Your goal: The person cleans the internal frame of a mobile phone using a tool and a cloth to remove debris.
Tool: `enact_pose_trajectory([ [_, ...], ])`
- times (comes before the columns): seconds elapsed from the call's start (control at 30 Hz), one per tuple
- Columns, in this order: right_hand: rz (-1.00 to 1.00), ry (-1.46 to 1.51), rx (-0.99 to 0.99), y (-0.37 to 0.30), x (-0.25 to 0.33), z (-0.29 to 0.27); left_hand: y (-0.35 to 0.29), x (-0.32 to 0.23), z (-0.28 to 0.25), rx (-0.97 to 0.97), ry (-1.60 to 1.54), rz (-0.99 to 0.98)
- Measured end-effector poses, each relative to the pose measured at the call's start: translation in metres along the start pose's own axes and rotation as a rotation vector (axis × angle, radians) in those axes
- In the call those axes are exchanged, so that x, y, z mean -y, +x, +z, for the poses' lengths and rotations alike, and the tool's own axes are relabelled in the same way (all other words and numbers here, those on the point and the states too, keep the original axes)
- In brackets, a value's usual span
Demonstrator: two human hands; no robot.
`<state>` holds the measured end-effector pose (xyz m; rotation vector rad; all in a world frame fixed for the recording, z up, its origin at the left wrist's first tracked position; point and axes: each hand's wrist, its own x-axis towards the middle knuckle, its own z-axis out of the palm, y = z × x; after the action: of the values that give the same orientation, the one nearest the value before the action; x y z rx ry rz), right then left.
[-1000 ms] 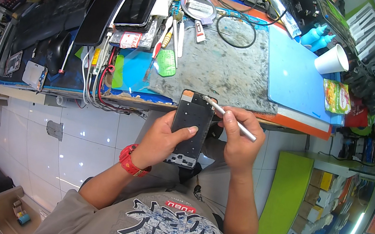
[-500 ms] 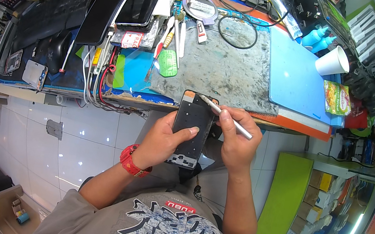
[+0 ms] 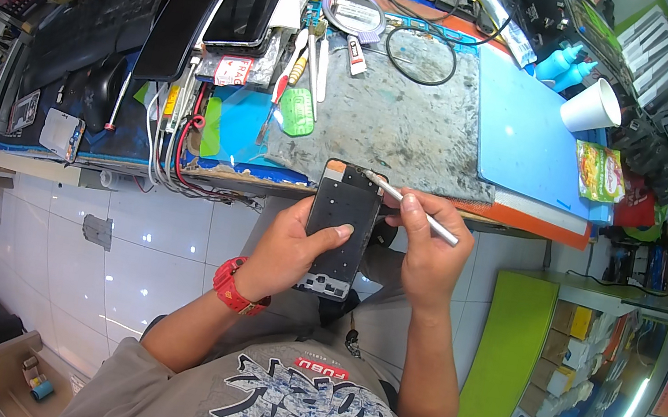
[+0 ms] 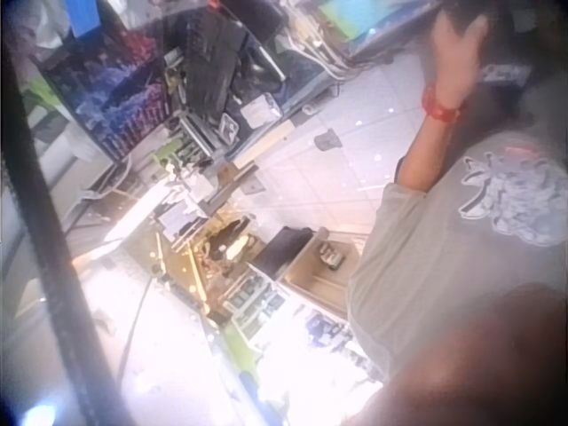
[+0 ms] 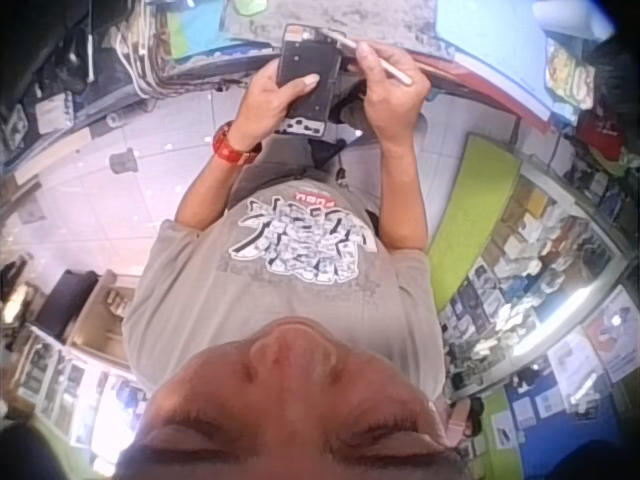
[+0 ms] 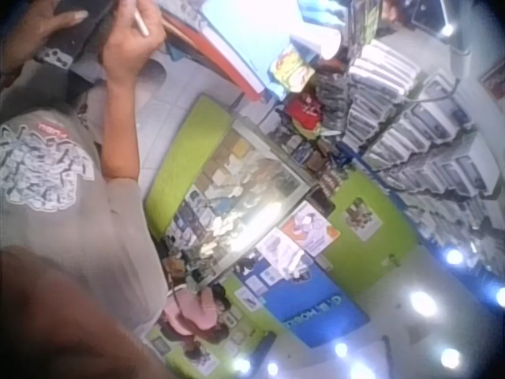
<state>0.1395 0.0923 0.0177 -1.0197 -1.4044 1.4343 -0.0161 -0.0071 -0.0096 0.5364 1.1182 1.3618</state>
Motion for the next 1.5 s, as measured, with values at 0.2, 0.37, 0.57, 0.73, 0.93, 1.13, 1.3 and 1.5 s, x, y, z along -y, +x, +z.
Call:
enact_pose_trajectory([
  [0.2,0.045,0.045,-0.04,-0.001,0.004,-0.009,0.0,-0.002,0.001,0.005,-0.023,-0.024],
  [0.37,0.0,0.032,-0.063,-0.002,0.006,-0.021,0.0,-0.002,0.001,0.006,-0.033,-0.047],
  [0.57,-0.742,-0.615,0.194,0.019,0.005,-0.002,-0.001,0.0,-0.001,-0.007,-0.015,-0.028],
  [0.73,-0.862,-0.744,0.213,0.045,0.004,0.016,0.001,0.001,0.0,0.02,-0.036,0.006],
  [0.93,-0.784,-0.74,0.234,0.052,0.001,0.014,0.0,-0.005,-0.002,0.032,-0.011,-0.021],
  [1.13,-0.802,-0.846,0.147,0.037,-0.002,-0.001,0.0,-0.002,-0.001,0.047,0.018,-0.035],
  [1.3,-0.703,-0.736,-0.012,0.021,0.01,-0.022,0.001,-0.007,-0.006,0.075,0.036,-0.047],
  [1.5,-0.484,-0.371,0.146,0.003,0.027,-0.022,0.004,-0.006,-0.007,0.085,0.042,-0.052],
])
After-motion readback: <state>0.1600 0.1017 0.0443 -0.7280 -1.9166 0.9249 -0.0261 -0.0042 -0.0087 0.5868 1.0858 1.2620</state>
